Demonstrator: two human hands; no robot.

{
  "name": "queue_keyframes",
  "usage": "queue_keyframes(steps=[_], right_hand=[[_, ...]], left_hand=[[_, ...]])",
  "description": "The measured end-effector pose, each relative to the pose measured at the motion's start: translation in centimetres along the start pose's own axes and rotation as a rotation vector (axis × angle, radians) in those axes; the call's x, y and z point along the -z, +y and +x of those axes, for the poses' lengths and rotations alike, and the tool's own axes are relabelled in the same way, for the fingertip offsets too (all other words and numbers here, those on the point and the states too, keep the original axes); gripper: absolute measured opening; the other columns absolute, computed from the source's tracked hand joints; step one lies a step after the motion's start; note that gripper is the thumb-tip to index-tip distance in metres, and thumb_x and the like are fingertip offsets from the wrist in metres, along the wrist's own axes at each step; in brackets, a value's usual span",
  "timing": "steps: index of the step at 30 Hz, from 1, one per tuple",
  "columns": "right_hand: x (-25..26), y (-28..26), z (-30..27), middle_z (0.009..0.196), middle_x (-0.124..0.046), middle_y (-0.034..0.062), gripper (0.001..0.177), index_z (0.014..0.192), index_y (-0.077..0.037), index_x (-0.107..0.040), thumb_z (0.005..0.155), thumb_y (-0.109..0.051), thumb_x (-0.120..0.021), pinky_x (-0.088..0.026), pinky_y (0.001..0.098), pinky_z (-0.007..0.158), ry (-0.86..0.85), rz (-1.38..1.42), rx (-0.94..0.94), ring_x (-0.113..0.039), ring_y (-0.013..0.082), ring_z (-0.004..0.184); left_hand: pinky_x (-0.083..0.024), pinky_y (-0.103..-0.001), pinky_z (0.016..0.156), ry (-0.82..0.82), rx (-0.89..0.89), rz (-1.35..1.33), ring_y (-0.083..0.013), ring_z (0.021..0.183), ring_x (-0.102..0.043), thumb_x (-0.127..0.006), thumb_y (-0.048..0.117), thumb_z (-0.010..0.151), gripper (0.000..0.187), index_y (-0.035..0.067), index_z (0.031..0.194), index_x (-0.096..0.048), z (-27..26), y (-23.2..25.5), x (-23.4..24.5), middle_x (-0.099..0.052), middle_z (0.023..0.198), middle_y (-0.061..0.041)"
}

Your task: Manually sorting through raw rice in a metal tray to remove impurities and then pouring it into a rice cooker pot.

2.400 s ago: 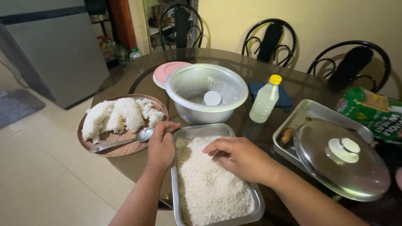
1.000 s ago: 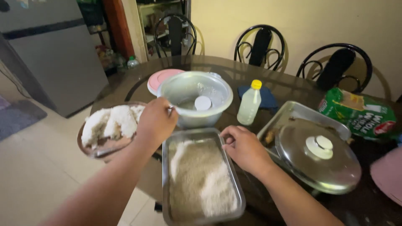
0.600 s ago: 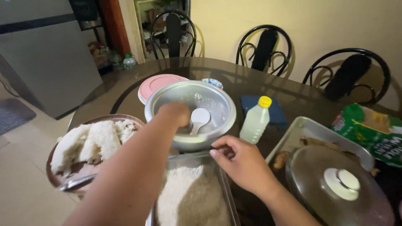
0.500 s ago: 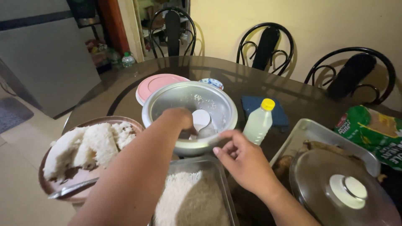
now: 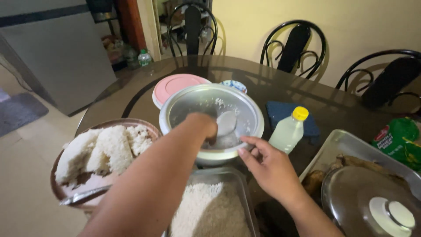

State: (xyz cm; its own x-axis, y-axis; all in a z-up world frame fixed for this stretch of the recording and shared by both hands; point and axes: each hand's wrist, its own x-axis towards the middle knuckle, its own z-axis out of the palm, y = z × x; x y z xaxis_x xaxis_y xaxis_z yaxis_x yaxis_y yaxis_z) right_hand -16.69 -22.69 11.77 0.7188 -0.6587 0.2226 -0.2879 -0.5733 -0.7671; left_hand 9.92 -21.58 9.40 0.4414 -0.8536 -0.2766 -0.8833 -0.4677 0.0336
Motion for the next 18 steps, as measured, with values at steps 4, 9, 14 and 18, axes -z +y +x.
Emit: queue_keyframes(steps=[4,9,14,18], right_hand=[[-0.2,0.6,-0.2,0.069,-0.065,0.0037,0.049,0.134,-0.013,-0.066,0.089,-0.031,-0.072,-0.053,0.0271,0.063,-0.010,0.009,0.032,-0.059,0.0109,0.062],[-0.4,-0.7,-2.7,0.071,-0.068,0.0031,0.047,0.125,-0.008,-0.061,0.086,-0.031,-0.073,-0.055,0.0283,0.062,0.069,0.056,0.089,-0.063,0.0112,0.062],[-0.6,-1.1,-6.0,0.070,-0.067,0.0083,0.036,0.092,-0.003,-0.059,0.086,-0.034,-0.076,-0.055,0.0322,0.061,0.208,-0.074,0.126,-0.065,0.0164,0.061],[-0.5,-2.2,-8.1,0.070,-0.071,0.0105,0.033,0.085,-0.005,-0.066,0.085,-0.037,-0.075,-0.056,0.0366,0.064,0.006,-0.205,-0.076,-0.066,0.0226,0.062]], left_hand=[[-0.052,-0.048,0.100,0.114,-0.026,0.020,-0.0338,0.118,-0.066,-0.070,0.038,0.087,0.041,0.017,0.121,-0.076,-2.4,-0.7,3.0,-0.069,0.128,-0.011],[-0.052,-0.046,0.093,0.339,-0.094,-0.189,-0.0340,0.110,-0.068,-0.064,0.035,0.088,0.039,0.011,0.118,-0.070,-8.0,-7.1,6.6,-0.071,0.117,-0.016],[-0.052,-0.045,0.080,0.492,-0.063,-0.392,-0.0336,0.089,-0.070,-0.061,0.045,0.093,0.043,0.006,0.105,-0.072,-19.3,-13.0,5.1,-0.074,0.097,-0.017],[-0.053,-0.047,0.080,0.445,0.156,-0.463,-0.0344,0.086,-0.070,-0.052,0.052,0.099,0.051,0.005,0.098,-0.070,-23.3,-16.9,-1.6,-0.072,0.090,-0.019]])
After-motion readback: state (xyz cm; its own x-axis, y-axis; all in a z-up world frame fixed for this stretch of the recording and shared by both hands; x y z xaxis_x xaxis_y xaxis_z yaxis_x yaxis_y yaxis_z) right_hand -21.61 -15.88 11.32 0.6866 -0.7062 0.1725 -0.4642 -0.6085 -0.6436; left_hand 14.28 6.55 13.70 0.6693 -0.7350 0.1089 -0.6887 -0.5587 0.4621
